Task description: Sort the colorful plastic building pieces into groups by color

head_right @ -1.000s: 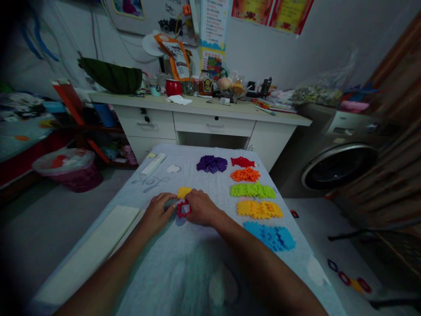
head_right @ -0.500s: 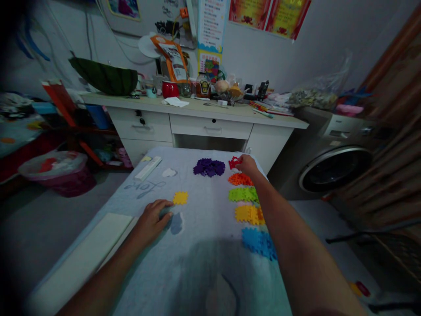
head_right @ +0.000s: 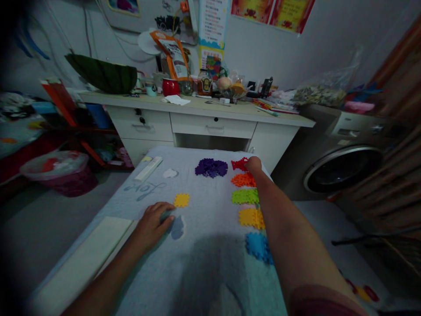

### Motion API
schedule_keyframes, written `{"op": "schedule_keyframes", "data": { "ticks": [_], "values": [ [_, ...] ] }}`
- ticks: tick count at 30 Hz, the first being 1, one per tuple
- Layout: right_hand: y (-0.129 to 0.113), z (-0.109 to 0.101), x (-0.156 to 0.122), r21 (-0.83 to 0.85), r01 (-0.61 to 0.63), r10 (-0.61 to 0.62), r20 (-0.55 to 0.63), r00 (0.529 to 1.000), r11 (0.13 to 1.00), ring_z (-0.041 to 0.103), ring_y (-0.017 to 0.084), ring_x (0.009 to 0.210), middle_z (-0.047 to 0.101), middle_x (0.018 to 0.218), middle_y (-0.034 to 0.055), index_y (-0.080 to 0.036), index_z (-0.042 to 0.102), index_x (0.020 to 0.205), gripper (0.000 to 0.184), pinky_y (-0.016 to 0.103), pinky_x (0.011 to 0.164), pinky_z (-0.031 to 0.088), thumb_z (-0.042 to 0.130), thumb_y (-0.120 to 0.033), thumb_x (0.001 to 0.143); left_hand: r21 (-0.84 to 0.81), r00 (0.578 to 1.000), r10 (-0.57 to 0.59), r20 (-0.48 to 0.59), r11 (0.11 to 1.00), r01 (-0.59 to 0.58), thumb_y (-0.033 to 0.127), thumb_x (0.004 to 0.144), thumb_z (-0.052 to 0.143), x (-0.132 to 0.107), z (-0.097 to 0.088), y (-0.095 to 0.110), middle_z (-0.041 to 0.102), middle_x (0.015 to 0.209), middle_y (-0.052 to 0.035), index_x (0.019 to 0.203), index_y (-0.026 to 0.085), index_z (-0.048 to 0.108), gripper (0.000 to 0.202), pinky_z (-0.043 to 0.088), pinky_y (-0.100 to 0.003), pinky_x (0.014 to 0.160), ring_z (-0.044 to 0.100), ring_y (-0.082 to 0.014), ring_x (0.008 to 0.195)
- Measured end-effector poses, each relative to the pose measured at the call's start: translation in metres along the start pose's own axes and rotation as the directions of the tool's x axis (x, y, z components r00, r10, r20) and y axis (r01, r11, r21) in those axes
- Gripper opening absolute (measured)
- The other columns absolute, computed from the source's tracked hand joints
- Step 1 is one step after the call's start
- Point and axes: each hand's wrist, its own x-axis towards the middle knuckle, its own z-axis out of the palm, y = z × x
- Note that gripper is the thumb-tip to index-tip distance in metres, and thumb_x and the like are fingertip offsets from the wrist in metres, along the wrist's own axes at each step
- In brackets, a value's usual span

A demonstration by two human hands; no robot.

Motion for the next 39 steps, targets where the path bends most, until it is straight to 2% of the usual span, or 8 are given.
{"op": "schedule_keyframes", "data": {
  "ticks": [11, 17, 20, 23, 25, 28, 33, 39],
  "values": [
    [-0.010, -0.022, -0.021, 0.010, -0.047, 0.048, -0.150, 0.988, 0.999, 0.065, 0.020, 0.098, 0.070, 0.109, 0.0115, -0.014, 0.070, 0.110, 0.031, 0.028, 0.087, 0.049, 0.060, -0.014, 0.081, 0.005, 1.000, 0.007, 0.012, 1.000, -0.007, 0.027, 0.081, 0.055, 0.001, -0.002, 0.003, 0.066, 0.106, -0.0061, 0.099, 0.021, 0.067, 0.022, 0.044, -0.043, 0.096, 0.057, -0.0262, 0.104],
    [-0.068, -0.031, -0.073, 0.228, 0.334, -0.309, -0.139, 0.941, 0.915, 0.064, 0.017, 0.087, 0.070, 0.101, 0.0071, -0.016, 0.070, 0.104, 0.025, 0.029, 0.083, 0.049, 0.058, -0.015, 0.081, -0.014, 1.000, 0.007, 0.003, 1.000, -0.007, 0.025, 0.081, 0.054, 0.000, -0.002, 0.004, 0.066, 0.106, -0.0066, 0.099, 0.021, 0.067, 0.022, 0.044, -0.043, 0.096, 0.057, -0.0263, 0.105],
    [-0.108, -0.017, -0.121, 0.313, 0.610, -0.660, 0.079, 0.747, 0.728, 0.064, 0.017, 0.087, 0.071, 0.099, 0.0061, -0.017, 0.069, 0.101, 0.021, 0.029, 0.081, 0.049, 0.064, -0.020, 0.081, -0.034, 1.000, 0.003, -0.007, 0.999, -0.004, 0.024, 0.080, 0.054, 0.000, -0.002, 0.004, 0.066, 0.106, -0.0073, 0.099, 0.020, 0.067, 0.023, 0.043, -0.044, 0.097, 0.057, -0.0264, 0.106],
    [-0.139, 0.008, -0.166, 0.353, 0.726, -0.799, 0.126, 0.588, 0.591, 0.061, 0.023, 0.105, 0.066, 0.117, 0.0137, -0.014, 0.064, 0.116, 0.039, 0.037, 0.092, 0.046, 0.070, -0.025, 0.079, -0.065, 0.999, 0.001, -0.033, 0.998, -0.003, 0.022, 0.080, 0.052, 0.001, -0.001, 0.003, 0.066, 0.106, -0.0076, 0.099, 0.019, 0.066, 0.024, 0.043, -0.044, 0.098, 0.057, -0.0259, 0.106],
    [-0.153, 0.025, -0.186, 0.341, 0.764, -0.832, 0.123, 0.541, 0.548, 0.055, 0.027, 0.119, 0.060, 0.129, 0.0177, -0.013, 0.057, 0.128, 0.057, 0.042, 0.101, 0.040, 0.074, -0.026, 0.075, -0.093, 0.998, -0.002, -0.055, 0.996, -0.004, 0.020, 0.080, 0.051, 0.001, -0.001, 0.002, 0.066, 0.107, -0.0078, 0.101, 0.019, 0.065, 0.025, 0.043, -0.045, 0.099, 0.057, -0.0254, 0.107],
    [-0.165, 0.042, -0.198, 0.293, 0.758, -0.810, 0.145, 0.568, 0.583, 0.050, 0.028, 0.123, 0.056, 0.134, 0.0185, -0.012, 0.051, 0.133, 0.063, 0.044, 0.103, 0.036, 0.072, -0.026, 0.076, -0.127, 0.997, -0.012, -0.078, 0.992, 0.002, 0.020, 0.080, 0.050, 0.002, 0.000, 0.000, 0.065, 0.106, -0.0081, 0.101, 0.018, 0.065, 0.026, 0.043, -0.044, 0.100, 0.057, -0.0252, 0.107],
    [-0.172, 0.049, -0.199, 0.249, 0.700, -0.741, 0.161, 0.652, 0.669, 0.055, 0.023, 0.110, 0.063, 0.116, 0.0123, -0.014, 0.061, 0.117, 0.036, 0.037, 0.096, 0.039, 0.065, -0.019, 0.081, -0.132, 0.996, -0.031, -0.079, 0.991, 0.020, 0.021, 0.079, 0.052, 0.002, 0.001, -0.002, 0.065, 0.108, -0.0083, 0.102, 0.019, 0.065, 0.027, 0.044, -0.045, 0.099, 0.057, -0.0259, 0.108],
    [-0.157, 0.033, -0.202, 0.252, 0.703, -0.745, 0.147, 0.651, 0.665, 0.055, 0.023, 0.107, 0.063, 0.115, 0.0125, -0.013, 0.060, 0.120, 0.042, 0.036, 0.096, 0.039, 0.067, -0.016, 0.078, -0.105, 0.997, -0.022, -0.073, 0.994, 0.014, 0.023, 0.080, 0.051, 0.003, 0.003, -0.005, 0.065, 0.109, -0.0084, 0.106, 0.019, 0.064, 0.030, 0.045, -0.045, 0.099, 0.058, -0.0259, 0.107]
  ]
}}
